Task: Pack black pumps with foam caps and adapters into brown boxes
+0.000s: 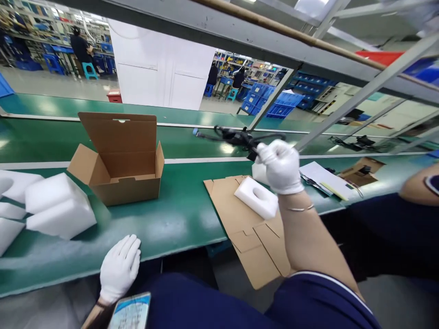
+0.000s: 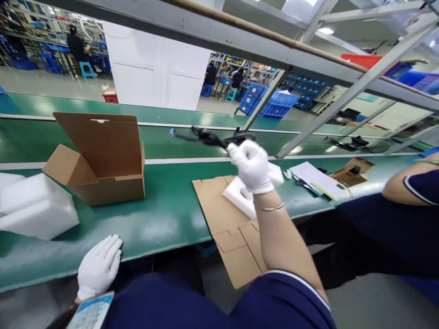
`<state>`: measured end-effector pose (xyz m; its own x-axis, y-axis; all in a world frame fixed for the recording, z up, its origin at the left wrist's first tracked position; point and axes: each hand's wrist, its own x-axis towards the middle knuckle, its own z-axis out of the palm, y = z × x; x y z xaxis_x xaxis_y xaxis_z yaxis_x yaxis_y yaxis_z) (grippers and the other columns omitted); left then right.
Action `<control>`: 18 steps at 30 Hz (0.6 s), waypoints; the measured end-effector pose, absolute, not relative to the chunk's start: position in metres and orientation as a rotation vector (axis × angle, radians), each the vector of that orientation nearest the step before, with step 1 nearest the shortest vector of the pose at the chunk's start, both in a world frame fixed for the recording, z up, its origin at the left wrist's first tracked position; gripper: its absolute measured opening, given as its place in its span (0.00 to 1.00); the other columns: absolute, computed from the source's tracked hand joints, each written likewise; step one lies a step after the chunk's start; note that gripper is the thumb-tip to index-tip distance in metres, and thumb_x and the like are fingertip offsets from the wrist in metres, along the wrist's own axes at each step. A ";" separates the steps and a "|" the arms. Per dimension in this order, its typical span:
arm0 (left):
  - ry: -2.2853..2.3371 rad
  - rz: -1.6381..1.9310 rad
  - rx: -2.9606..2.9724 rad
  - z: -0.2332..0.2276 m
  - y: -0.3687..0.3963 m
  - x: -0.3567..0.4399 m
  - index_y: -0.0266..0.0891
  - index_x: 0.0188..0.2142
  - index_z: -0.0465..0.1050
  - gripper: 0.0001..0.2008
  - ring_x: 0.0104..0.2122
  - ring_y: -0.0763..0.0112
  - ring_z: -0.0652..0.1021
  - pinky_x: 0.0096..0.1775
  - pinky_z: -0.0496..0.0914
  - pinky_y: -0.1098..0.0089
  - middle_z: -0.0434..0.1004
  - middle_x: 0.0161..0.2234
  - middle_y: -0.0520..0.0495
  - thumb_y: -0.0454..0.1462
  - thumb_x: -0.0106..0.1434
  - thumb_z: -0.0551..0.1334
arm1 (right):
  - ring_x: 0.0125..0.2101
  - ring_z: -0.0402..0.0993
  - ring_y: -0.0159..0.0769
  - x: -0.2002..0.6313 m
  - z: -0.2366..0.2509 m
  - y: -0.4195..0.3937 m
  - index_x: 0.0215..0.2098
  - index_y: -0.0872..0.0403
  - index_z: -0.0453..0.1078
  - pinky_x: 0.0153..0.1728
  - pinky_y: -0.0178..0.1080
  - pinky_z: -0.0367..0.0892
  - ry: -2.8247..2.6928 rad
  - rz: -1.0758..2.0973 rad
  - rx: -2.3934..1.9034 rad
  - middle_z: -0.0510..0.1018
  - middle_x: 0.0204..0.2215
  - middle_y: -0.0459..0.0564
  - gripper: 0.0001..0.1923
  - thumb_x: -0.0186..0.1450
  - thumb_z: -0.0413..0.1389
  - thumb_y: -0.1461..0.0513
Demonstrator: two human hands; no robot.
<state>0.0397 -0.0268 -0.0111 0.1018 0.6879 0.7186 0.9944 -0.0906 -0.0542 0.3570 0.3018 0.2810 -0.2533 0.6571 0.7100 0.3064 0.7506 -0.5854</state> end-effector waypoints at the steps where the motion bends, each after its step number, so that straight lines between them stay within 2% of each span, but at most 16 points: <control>1: -1.637 -0.737 -1.841 -0.010 -0.027 0.040 0.31 0.49 0.76 0.10 0.47 0.49 0.82 0.51 0.73 0.53 0.83 0.47 0.35 0.31 0.70 0.61 | 0.21 0.59 0.29 0.360 0.261 0.288 0.20 0.50 0.54 0.32 0.38 0.68 -1.928 0.316 -0.750 0.61 0.17 0.40 0.30 0.69 0.61 0.45; 5: -1.625 -0.739 -1.839 -0.006 -0.028 0.040 0.31 0.48 0.76 0.09 0.46 0.49 0.82 0.50 0.73 0.53 0.83 0.47 0.35 0.31 0.71 0.61 | 0.21 0.59 0.32 0.369 0.178 0.254 0.17 0.49 0.51 0.34 0.40 0.68 -2.222 0.164 -0.783 0.60 0.16 0.42 0.30 0.73 0.55 0.50; 10: -1.618 -0.736 -1.850 -0.007 -0.027 0.039 0.32 0.49 0.76 0.10 0.46 0.50 0.82 0.50 0.73 0.54 0.83 0.47 0.36 0.31 0.71 0.60 | 0.28 0.69 0.38 0.372 0.101 0.223 0.20 0.50 0.64 0.46 0.45 0.71 -2.543 0.057 -0.850 0.68 0.20 0.47 0.25 0.72 0.55 0.50; 11: -1.622 -0.735 -1.854 -0.009 -0.027 0.038 0.32 0.49 0.76 0.10 0.47 0.50 0.82 0.50 0.73 0.54 0.83 0.47 0.37 0.31 0.71 0.60 | 0.31 0.72 0.39 0.373 0.092 0.216 0.21 0.51 0.68 0.46 0.44 0.71 -2.611 0.081 -0.912 0.72 0.24 0.50 0.23 0.72 0.55 0.50; 13: -1.626 -0.729 -1.861 -0.013 -0.028 0.036 0.33 0.50 0.76 0.10 0.47 0.50 0.82 0.50 0.74 0.54 0.83 0.47 0.37 0.32 0.71 0.60 | 0.42 0.78 0.44 0.376 0.079 0.202 0.24 0.53 0.72 0.47 0.44 0.72 -2.764 0.181 -1.015 0.80 0.41 0.59 0.20 0.70 0.59 0.51; 14: -1.626 -0.725 -1.865 -0.015 -0.028 0.035 0.33 0.50 0.76 0.11 0.47 0.50 0.82 0.50 0.74 0.54 0.83 0.47 0.37 0.32 0.71 0.59 | 0.50 0.77 0.48 0.378 0.076 0.195 0.24 0.53 0.73 0.49 0.45 0.72 -2.848 0.247 -1.047 0.79 0.52 0.62 0.19 0.68 0.61 0.52; 16: -1.640 -0.724 -1.865 -0.020 -0.029 0.034 0.33 0.50 0.76 0.11 0.48 0.49 0.81 0.50 0.74 0.53 0.83 0.48 0.37 0.32 0.71 0.59 | 0.64 0.69 0.57 0.382 0.080 0.185 0.23 0.54 0.74 0.54 0.49 0.71 -2.981 0.396 -1.090 0.67 0.68 0.63 0.18 0.65 0.65 0.52; 17: -1.661 -0.729 -1.861 -0.021 -0.029 0.035 0.34 0.50 0.76 0.11 0.48 0.49 0.81 0.51 0.73 0.53 0.83 0.48 0.37 0.32 0.71 0.59 | 0.66 0.66 0.59 0.384 0.086 0.182 0.23 0.54 0.74 0.55 0.50 0.71 -3.015 0.481 -1.112 0.62 0.72 0.61 0.18 0.64 0.66 0.52; 18: -1.691 -0.735 -1.856 -0.022 -0.028 0.037 0.35 0.50 0.76 0.11 0.49 0.49 0.81 0.51 0.73 0.52 0.83 0.48 0.38 0.34 0.71 0.59 | 0.67 0.65 0.59 0.386 0.095 0.180 0.23 0.54 0.75 0.56 0.49 0.71 -3.023 0.571 -1.132 0.61 0.72 0.60 0.18 0.64 0.66 0.51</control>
